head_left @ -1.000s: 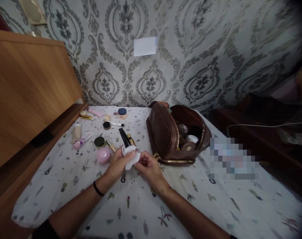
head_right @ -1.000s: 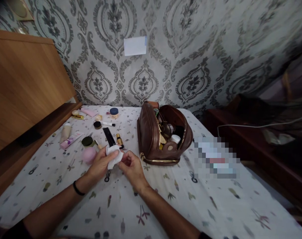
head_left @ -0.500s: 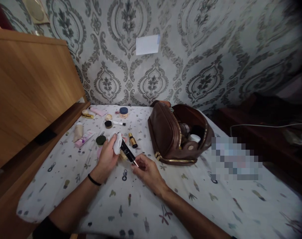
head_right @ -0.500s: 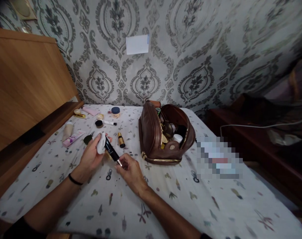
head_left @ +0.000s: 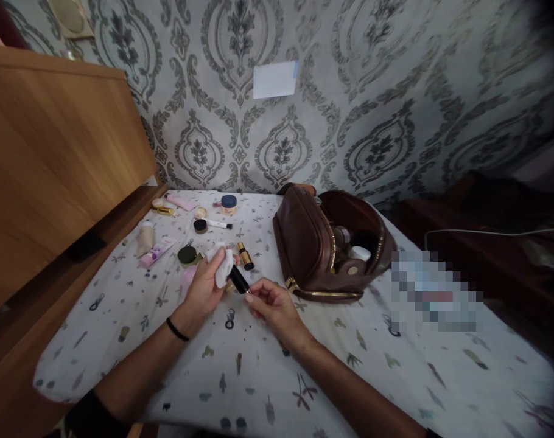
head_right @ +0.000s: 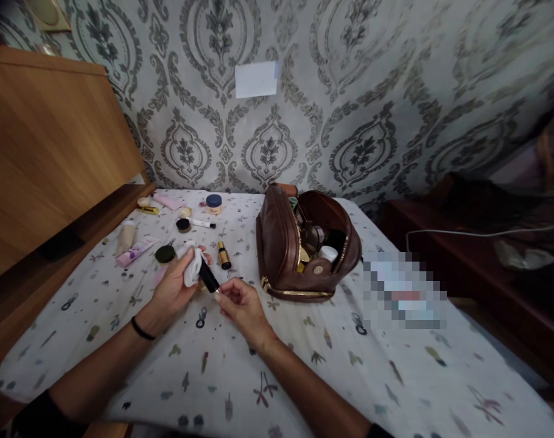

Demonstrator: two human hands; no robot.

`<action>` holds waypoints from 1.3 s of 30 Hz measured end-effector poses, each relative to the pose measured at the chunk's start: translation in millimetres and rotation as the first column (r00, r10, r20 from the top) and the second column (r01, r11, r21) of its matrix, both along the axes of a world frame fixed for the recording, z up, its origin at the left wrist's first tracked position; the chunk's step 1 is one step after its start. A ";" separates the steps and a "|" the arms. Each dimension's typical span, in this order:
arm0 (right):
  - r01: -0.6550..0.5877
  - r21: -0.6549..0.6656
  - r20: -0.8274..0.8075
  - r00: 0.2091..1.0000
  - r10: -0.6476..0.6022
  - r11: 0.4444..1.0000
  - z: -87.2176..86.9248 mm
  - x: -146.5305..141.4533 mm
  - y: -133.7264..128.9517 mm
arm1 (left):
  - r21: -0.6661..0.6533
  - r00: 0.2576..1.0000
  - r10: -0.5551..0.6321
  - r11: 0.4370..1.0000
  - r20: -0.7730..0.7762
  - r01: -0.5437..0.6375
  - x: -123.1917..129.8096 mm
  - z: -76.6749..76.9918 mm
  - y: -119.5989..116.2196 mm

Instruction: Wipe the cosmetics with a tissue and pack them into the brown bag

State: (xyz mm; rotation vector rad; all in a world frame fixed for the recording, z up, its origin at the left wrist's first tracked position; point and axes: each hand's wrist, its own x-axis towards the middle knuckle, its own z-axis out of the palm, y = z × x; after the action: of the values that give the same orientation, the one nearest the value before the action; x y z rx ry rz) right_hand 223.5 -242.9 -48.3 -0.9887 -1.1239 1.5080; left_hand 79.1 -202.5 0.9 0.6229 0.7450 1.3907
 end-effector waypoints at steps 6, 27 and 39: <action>0.083 0.151 0.105 0.989 -0.099 0.985 -0.2 0.9 0.3 | -0.049 0.993 -0.091 0.995 -0.080 0.087 7.4 -10.5 -7.0; 0.124 0.271 0.372 0.901 -0.222 0.955 4.4 -0.8 -4.9 | -0.061 0.995 -0.054 0.997 -0.084 0.049 9.5 -11.8 -9.2; 0.037 0.293 0.406 0.900 -0.159 0.955 6.3 -1.7 -9.8 | 0.024 0.999 -0.019 1.000 -0.043 0.020 1.9 -6.3 2.8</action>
State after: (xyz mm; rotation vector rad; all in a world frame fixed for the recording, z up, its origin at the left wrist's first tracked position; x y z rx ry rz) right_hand 221.8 -252.7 -42.0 -1.1881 -1.5232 1.0342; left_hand 81.0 -199.7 -5.4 0.6795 0.7550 1.3735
